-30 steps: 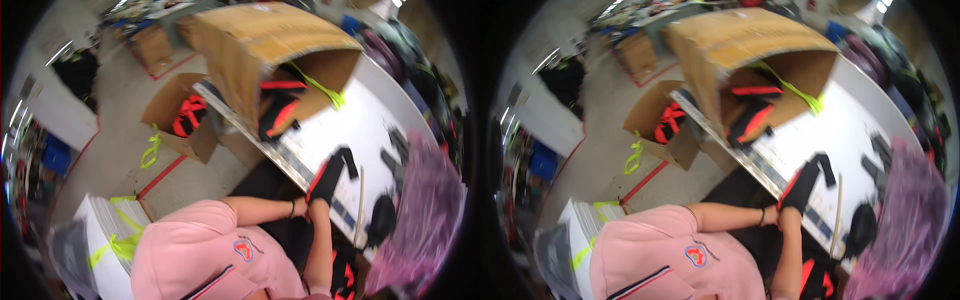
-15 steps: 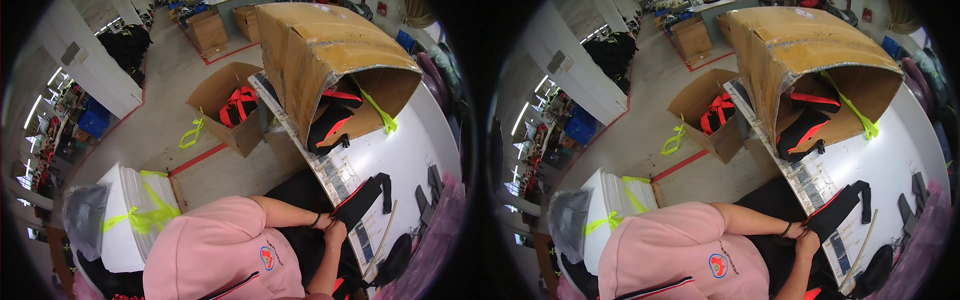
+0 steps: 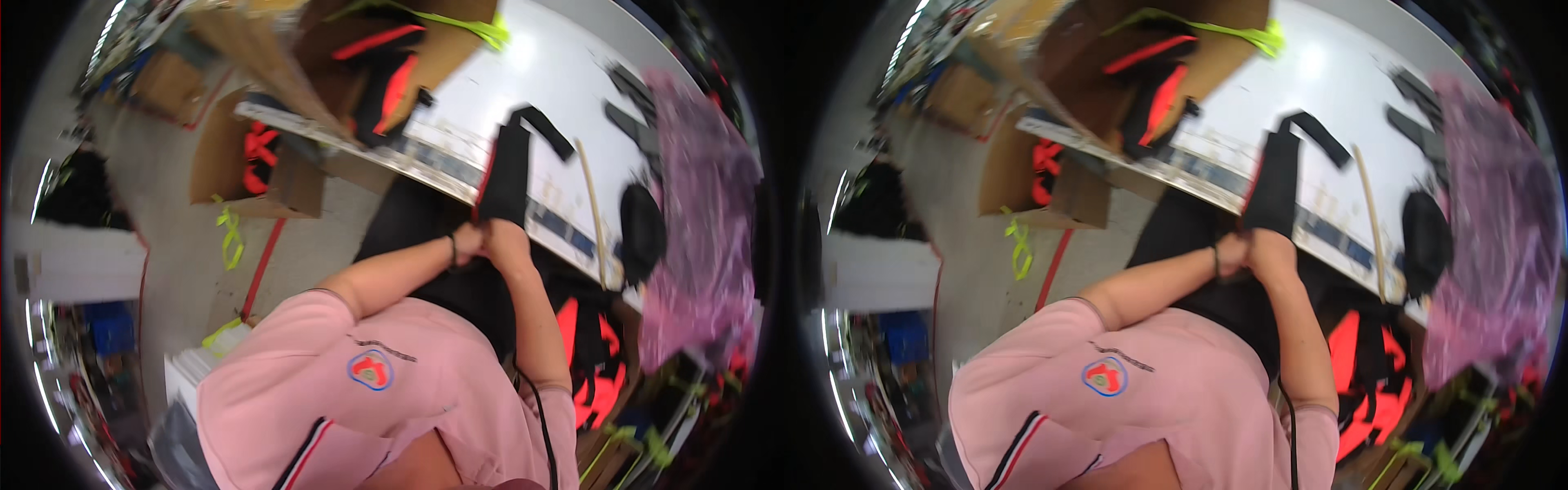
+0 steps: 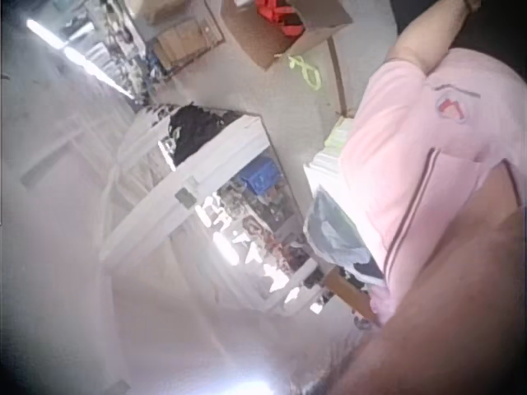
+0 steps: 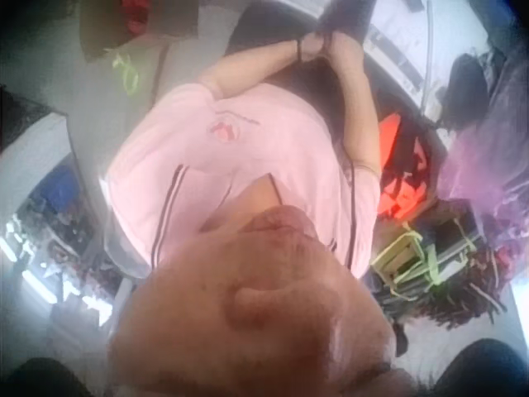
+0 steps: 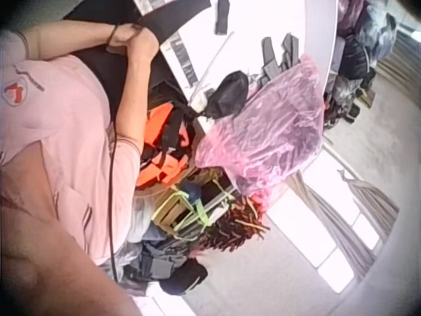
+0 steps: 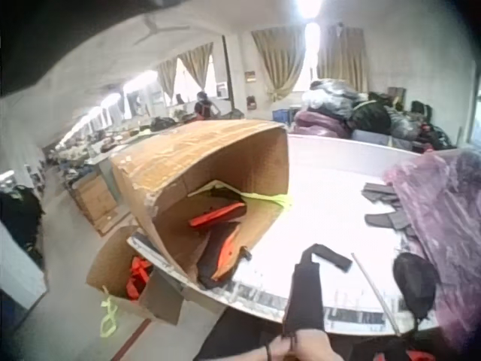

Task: Assembling life vests by inserting foam pieces into fabric sleeves using a wooden tool.

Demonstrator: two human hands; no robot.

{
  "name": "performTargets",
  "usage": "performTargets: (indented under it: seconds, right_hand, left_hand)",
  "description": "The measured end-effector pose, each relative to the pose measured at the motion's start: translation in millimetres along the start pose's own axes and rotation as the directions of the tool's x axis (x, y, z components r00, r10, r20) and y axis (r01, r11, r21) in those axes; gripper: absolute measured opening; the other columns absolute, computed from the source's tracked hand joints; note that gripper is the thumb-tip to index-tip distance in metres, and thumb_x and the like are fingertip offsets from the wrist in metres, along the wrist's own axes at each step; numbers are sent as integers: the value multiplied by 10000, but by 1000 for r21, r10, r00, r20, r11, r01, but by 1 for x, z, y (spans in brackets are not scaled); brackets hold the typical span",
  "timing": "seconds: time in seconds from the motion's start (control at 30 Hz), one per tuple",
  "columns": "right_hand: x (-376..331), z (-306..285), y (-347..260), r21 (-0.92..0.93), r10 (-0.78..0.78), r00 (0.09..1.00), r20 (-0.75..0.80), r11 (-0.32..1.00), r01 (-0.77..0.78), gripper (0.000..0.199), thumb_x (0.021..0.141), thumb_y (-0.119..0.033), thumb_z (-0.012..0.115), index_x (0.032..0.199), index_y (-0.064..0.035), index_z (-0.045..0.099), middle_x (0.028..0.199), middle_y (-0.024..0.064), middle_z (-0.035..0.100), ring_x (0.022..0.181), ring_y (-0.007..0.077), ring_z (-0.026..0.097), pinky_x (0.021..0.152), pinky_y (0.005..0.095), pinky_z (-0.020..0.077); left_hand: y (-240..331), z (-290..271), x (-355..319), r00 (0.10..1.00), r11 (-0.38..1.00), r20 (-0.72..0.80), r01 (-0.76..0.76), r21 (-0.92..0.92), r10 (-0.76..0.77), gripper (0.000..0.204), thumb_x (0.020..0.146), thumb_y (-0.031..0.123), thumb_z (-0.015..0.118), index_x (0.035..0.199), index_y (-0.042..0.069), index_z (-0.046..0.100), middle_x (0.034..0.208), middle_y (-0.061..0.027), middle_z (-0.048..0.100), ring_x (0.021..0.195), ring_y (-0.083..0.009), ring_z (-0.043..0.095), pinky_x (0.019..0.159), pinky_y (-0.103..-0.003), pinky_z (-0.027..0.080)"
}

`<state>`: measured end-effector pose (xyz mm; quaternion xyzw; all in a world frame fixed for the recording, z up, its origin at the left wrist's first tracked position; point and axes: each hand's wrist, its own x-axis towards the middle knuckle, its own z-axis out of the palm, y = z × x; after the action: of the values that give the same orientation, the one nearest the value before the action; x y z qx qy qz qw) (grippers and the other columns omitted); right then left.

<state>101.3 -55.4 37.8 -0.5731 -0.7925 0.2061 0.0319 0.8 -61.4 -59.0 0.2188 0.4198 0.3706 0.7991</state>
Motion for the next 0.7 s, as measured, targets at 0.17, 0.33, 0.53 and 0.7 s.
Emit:
performTargets:
  seconds: [0.17,0.33,0.53,0.7]
  right_hand:
    - [-46,-25,-7,101,-251,814,-524,930,353,384,713,-6,568,1095,-39,589,1091,143,588,1017,341,555,852,391,457]
    - [-10,-4,27,-99,-237,793,-561,970,221,496,712,19,553,1201,-52,527,1281,147,480,1221,333,411,1020,413,332]
    - [6,32,4,96,-297,811,-503,914,394,443,763,21,541,1201,-42,522,1274,136,498,1236,323,407,1059,421,289]
    - [1,27,27,184,-220,866,-450,925,331,414,784,-19,567,1196,-43,529,1294,138,479,1255,293,390,1067,400,282]
  left_hand:
    - [-5,-9,14,997,1000,76,-4,5,4,200,918,278,485,970,102,566,823,-50,590,642,-133,583,556,-274,485]
    - [0,4,4,990,996,139,-37,87,24,209,917,251,475,1049,123,573,937,-30,616,820,-111,599,671,-277,499]
    - [-70,-71,62,982,988,172,58,141,-83,344,891,308,489,1220,205,486,1140,-160,579,989,-215,565,776,-316,478]
    - [-33,-14,34,994,993,104,-49,109,38,197,889,200,480,1056,112,538,933,-61,588,826,-147,581,683,-295,480]
